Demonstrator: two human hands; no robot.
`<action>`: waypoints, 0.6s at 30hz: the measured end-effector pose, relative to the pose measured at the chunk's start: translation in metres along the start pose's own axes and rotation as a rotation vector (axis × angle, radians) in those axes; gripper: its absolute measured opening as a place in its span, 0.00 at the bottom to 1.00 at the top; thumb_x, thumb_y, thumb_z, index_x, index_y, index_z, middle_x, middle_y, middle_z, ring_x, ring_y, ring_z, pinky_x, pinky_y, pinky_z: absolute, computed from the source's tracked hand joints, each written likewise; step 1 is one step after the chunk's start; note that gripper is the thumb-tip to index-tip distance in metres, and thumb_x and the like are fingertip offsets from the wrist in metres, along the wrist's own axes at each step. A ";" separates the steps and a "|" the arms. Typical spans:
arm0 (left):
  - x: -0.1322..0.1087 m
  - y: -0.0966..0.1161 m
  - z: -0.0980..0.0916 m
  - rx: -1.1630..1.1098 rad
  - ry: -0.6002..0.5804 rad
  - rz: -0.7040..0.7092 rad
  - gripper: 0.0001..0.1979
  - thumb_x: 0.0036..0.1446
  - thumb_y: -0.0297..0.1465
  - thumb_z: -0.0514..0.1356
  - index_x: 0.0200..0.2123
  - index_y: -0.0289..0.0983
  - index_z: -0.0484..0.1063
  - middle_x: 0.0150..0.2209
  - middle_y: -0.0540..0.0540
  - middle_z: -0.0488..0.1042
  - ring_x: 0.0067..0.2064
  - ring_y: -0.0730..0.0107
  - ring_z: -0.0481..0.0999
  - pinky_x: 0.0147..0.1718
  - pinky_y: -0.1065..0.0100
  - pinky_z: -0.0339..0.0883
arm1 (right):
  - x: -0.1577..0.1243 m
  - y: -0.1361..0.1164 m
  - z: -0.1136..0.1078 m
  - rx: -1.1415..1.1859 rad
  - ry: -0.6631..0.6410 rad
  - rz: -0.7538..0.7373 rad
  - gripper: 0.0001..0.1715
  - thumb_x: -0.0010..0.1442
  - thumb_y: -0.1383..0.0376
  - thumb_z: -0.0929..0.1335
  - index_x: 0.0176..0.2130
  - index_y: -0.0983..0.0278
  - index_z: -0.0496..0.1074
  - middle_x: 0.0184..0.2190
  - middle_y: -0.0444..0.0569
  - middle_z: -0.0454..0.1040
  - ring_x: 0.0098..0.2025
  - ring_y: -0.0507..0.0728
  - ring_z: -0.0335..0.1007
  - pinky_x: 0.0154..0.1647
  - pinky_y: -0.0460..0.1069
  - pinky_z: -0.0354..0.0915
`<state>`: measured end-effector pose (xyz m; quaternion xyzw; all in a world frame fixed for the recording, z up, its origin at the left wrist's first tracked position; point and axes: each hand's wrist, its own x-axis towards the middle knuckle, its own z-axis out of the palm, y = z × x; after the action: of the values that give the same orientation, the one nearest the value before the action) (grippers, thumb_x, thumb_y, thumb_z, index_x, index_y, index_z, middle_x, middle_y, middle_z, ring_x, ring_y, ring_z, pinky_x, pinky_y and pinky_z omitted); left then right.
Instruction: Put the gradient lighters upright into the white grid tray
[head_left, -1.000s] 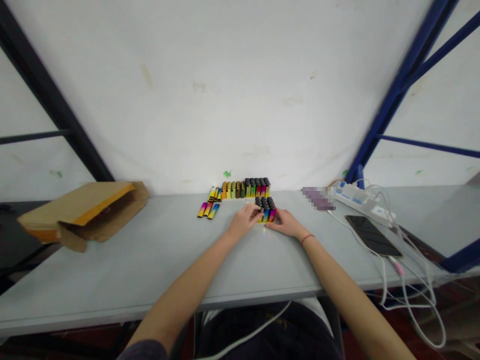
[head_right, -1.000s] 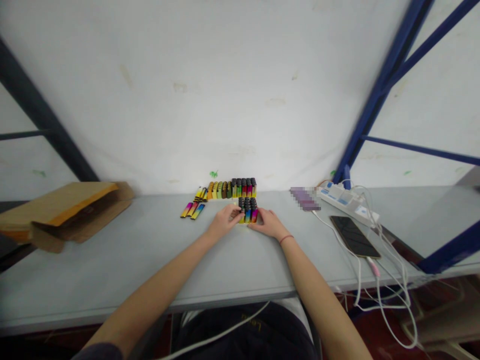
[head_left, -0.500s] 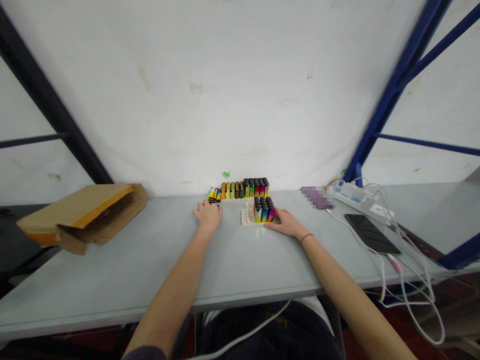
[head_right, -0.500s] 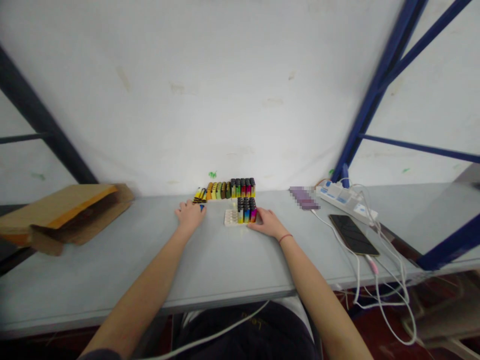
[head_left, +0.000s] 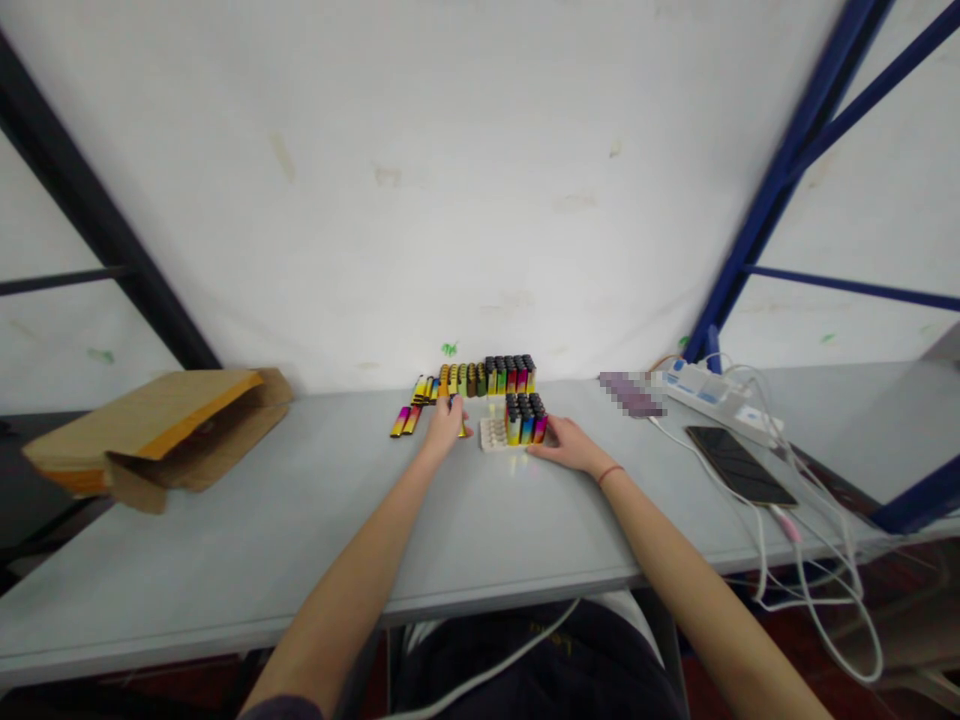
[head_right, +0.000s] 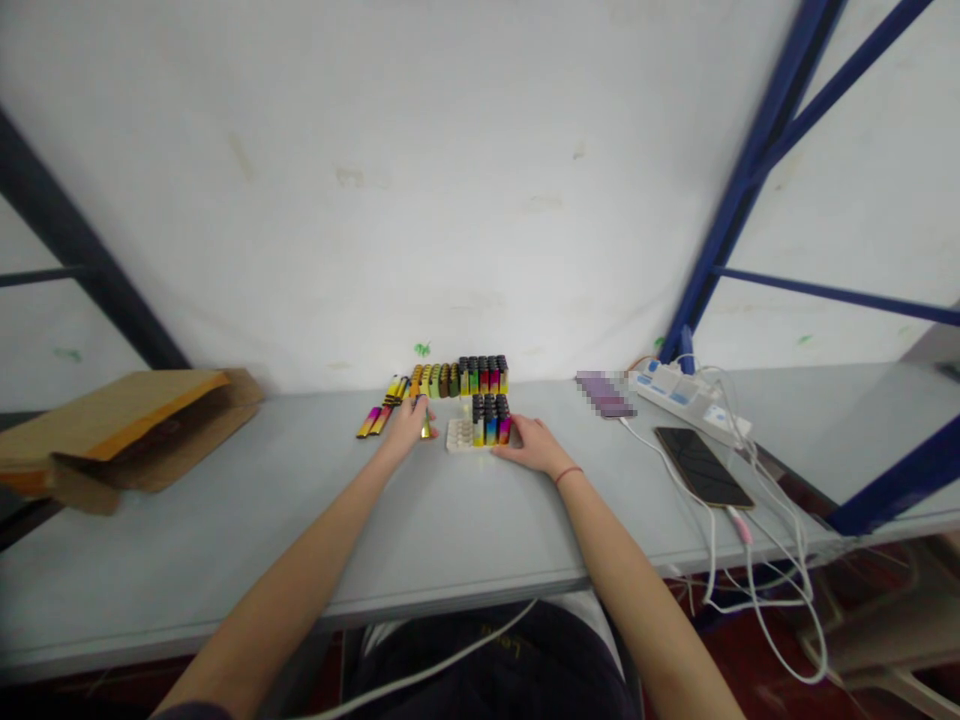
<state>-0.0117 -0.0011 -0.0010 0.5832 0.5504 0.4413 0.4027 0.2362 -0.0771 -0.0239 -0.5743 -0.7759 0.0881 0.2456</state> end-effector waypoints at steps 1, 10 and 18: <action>-0.001 0.001 0.002 -0.110 -0.012 -0.034 0.12 0.63 0.40 0.50 0.42 0.38 0.63 0.25 0.53 0.67 0.19 0.75 0.69 0.23 0.71 0.66 | 0.000 0.000 0.000 -0.002 0.002 0.000 0.29 0.57 0.48 0.69 0.48 0.68 0.70 0.39 0.55 0.76 0.39 0.60 0.70 0.40 0.52 0.62; -0.008 0.003 0.008 -0.384 -0.120 -0.038 0.15 0.58 0.44 0.58 0.37 0.39 0.61 0.23 0.56 0.63 0.18 0.79 0.64 0.20 0.73 0.64 | 0.000 0.001 0.001 0.007 -0.002 -0.008 0.29 0.57 0.49 0.70 0.48 0.69 0.69 0.39 0.55 0.76 0.40 0.60 0.70 0.41 0.52 0.62; -0.013 0.006 0.011 -0.500 -0.084 -0.171 0.26 0.55 0.58 0.49 0.25 0.40 0.57 0.14 0.59 0.50 0.13 0.81 0.49 0.12 0.75 0.44 | 0.000 0.002 0.002 0.000 0.016 -0.001 0.29 0.57 0.49 0.70 0.48 0.68 0.69 0.40 0.55 0.76 0.40 0.61 0.70 0.42 0.53 0.62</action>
<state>0.0010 -0.0147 0.0009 0.4347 0.4542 0.5036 0.5925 0.2365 -0.0764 -0.0267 -0.5747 -0.7741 0.0834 0.2519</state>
